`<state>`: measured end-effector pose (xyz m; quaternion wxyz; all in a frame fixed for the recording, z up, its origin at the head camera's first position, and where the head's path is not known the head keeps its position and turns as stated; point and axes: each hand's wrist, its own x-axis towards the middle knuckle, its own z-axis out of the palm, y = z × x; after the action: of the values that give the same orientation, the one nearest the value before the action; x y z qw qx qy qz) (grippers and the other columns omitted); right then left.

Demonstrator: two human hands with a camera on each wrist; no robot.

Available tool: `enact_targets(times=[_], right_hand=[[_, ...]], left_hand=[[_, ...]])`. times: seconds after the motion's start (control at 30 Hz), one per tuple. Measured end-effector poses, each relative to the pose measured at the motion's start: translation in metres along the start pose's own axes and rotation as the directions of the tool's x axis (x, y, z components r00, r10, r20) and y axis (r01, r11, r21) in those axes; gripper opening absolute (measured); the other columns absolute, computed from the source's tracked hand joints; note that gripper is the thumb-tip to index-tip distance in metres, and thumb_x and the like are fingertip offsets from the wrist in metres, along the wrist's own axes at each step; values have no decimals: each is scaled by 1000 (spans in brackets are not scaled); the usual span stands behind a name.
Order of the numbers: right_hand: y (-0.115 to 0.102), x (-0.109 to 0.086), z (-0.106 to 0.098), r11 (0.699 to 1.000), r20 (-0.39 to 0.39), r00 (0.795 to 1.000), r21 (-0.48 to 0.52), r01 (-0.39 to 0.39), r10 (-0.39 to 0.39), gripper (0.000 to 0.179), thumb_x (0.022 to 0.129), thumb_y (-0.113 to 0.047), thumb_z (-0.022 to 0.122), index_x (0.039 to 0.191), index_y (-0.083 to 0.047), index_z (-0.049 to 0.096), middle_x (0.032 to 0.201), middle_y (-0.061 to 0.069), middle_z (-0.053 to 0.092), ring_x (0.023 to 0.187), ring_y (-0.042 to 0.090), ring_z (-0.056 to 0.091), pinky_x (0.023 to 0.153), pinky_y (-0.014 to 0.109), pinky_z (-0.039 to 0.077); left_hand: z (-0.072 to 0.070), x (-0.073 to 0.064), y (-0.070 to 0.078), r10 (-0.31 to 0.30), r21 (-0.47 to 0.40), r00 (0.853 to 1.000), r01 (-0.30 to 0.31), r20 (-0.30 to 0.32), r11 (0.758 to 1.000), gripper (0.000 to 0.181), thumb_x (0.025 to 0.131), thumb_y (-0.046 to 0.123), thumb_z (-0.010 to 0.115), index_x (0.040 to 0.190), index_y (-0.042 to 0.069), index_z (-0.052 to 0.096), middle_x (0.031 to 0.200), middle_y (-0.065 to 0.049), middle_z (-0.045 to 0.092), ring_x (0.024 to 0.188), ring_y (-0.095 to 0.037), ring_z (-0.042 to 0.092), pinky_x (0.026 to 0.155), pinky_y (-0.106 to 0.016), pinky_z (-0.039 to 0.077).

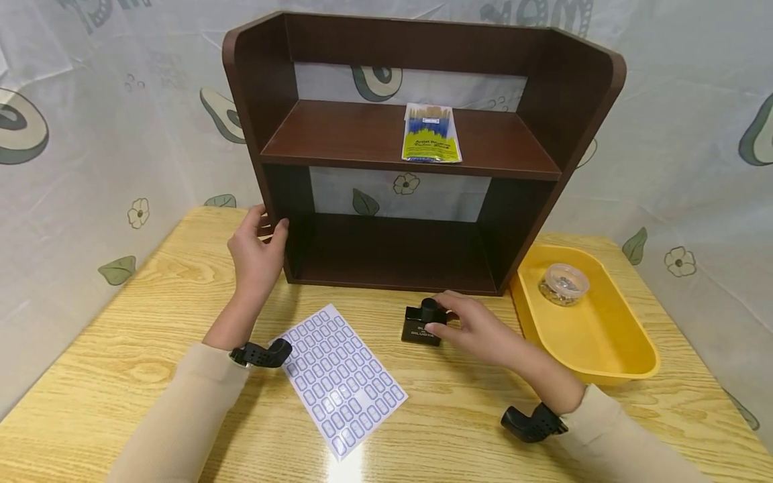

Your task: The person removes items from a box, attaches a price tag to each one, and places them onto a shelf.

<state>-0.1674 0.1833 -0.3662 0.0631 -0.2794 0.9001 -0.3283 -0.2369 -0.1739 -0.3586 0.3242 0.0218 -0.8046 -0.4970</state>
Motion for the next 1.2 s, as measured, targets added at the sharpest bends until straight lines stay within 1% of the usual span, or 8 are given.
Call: enact_targets(times=[0.3, 0.57, 0.7, 0.77, 0.83, 0.9, 1.07, 1.2], right_hand=[[-4, 6, 5, 1000, 10, 1000, 0, -2, 2, 49, 101, -16, 69, 143, 6, 57, 140, 19, 65, 125, 34, 65, 103, 54, 58], [-5, 7, 5, 1000, 22, 1000, 7, 0, 0, 37, 100, -15, 71, 133, 0, 65, 122, 11, 71, 109, 22, 67, 98, 46, 61], [-5, 8, 6, 1000, 30, 999, 5, -15, 15, 39, 101, -16, 70, 136, 0, 63, 124, 12, 71, 113, 24, 67, 99, 48, 61], [-5, 8, 7, 1000, 32, 999, 10, -18, 18, 39, 101, -16, 70, 136, 0, 63, 126, 13, 70, 115, 26, 68, 100, 49, 61], [-6, 8, 7, 1000, 29, 999, 13, -19, 19, 40, 101, -15, 69, 137, 1, 62, 129, 14, 70, 118, 28, 68, 101, 49, 60], [-6, 8, 8, 1000, 29, 999, 21, -19, 18, 40, 101, -13, 69, 137, 2, 62, 130, 15, 69, 120, 29, 68, 101, 49, 60], [-6, 7, 9, 999, 29, 999, 28, -19, 18, 41, 100, -12, 69, 138, 3, 61, 132, 17, 69, 121, 31, 68, 101, 49, 60], [-6, 7, 9, 999, 25, 1000, 32, -16, 16, 39, 101, -12, 69, 136, 2, 63, 129, 15, 70, 118, 29, 69, 100, 47, 61]], left_hand=[[1, 0, 1, 5, -6, 1000, -5, 3, 1000, 29, 102, 13, 64, 130, 3, 67, 121, -23, 74, 107, -39, 72, 94, -55, 62], [1, 0, 1, 16, 0, 1000, -16, -3, 1000, 28, 102, 13, 63, 129, 3, 67, 120, -24, 74, 106, -40, 73, 93, -54, 63], [1, 0, 0, 24, 18, 1000, -24, 3, 1000, 29, 103, 13, 63, 130, 3, 66, 120, -23, 74, 106, -37, 73, 88, -38, 62], [0, 0, -1, 29, 29, 1000, -29, 10, 999, 30, 103, 13, 62, 131, 3, 65, 121, -22, 73, 107, -36, 73, 84, -25, 58], [-1, 0, -1, 37, 37, 999, -37, 20, 999, 30, 103, 13, 63, 131, 3, 65, 121, -21, 73, 107, -35, 74, 82, -19, 53], [-3, 0, -2, 47, 37, 998, -48, 34, 998, 30, 103, 13, 63, 130, 2, 65, 121, -21, 73, 107, -36, 74, 85, -22, 57], [-9, -5, -3, 46, 79, 995, -53, 91, 996, 28, 103, 13, 64, 124, -6, 64, 119, -26, 72, 108, -42, 73, 94, -54, 62], [-18, -14, -1, -38, 208, 979, -4, 198, 978, 31, 104, 19, 62, 118, -9, 60, 111, -27, 70, 99, -41, 71, 84, -50, 64]])
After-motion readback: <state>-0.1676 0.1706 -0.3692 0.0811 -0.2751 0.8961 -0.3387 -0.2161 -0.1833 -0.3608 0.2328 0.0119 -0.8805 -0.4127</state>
